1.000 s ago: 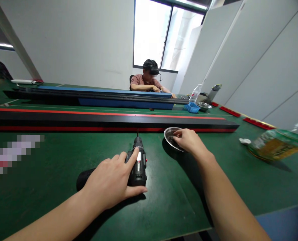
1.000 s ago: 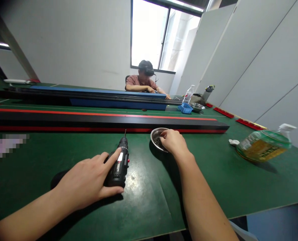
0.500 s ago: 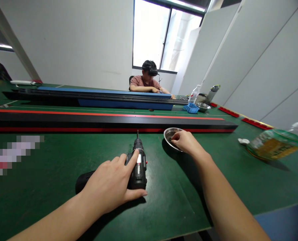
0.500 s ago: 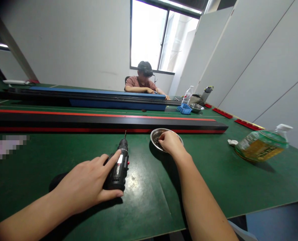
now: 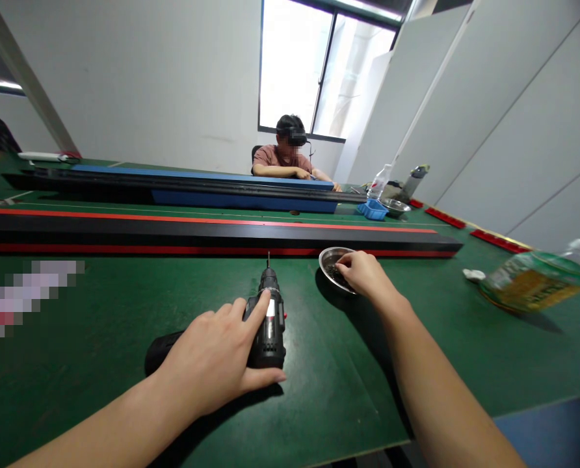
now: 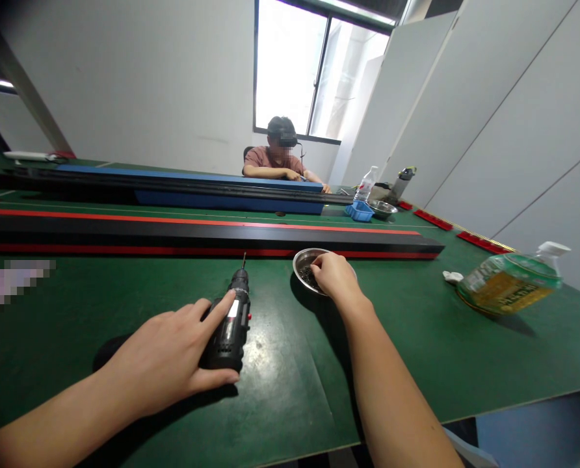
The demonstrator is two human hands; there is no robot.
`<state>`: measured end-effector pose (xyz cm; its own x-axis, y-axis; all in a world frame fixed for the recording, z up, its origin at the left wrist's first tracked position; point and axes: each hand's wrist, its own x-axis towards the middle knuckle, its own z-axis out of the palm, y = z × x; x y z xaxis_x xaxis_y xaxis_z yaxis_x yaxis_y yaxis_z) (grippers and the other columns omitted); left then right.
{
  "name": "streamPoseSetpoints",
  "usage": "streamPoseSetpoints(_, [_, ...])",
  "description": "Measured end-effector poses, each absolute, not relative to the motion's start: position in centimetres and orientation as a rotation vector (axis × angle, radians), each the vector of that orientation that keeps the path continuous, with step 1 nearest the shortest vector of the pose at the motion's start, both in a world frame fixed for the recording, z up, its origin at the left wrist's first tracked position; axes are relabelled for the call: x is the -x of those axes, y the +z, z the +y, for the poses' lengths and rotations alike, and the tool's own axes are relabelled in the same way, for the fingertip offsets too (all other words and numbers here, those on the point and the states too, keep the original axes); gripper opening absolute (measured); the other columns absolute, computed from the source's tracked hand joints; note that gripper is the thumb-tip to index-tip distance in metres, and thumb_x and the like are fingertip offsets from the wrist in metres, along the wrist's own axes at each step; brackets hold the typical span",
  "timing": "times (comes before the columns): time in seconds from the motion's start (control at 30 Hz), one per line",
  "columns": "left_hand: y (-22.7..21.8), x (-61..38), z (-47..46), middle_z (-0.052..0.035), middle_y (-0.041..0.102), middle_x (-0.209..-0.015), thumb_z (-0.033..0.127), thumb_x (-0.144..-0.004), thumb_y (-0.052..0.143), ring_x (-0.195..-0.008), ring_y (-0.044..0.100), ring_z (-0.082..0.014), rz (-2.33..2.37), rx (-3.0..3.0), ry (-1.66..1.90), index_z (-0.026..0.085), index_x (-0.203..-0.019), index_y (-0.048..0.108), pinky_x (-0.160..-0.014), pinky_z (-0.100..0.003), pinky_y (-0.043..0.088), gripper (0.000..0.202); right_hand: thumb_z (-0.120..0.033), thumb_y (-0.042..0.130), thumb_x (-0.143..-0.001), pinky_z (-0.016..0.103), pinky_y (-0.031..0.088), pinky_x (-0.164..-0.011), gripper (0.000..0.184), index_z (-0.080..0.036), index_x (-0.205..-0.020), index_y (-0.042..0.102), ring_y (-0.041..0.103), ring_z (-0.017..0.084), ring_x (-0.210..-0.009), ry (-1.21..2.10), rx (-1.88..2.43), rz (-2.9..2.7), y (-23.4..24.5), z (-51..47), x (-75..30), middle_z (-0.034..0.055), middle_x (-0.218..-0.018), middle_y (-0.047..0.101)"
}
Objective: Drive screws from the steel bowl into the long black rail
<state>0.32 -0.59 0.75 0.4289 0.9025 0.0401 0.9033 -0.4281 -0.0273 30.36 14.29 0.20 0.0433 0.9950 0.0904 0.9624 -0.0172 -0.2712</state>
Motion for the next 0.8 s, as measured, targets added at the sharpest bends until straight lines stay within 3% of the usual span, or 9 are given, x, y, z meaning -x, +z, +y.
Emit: streamPoseSetpoints(0.8, [0.98, -0.48, -0.55, -0.0119, 0.064, -0.107, 0.080, -0.084, 0.048, -0.087, 0.068, -0.0328, -1.644, 2.608, -0.027, 0.024, -0.162, 0.019, -0.074, -0.044, 0.054, 0.100, -0.032, 0.058, -0.097, 0.028, 0.043, -0.072, 0.025, -0.017, -0.093, 0.077, 0.070, 0.021, -0.084, 0.181, 2.113, -1.983, 0.61, 14.05, -29.92, 0.0126, -0.094, 0.076])
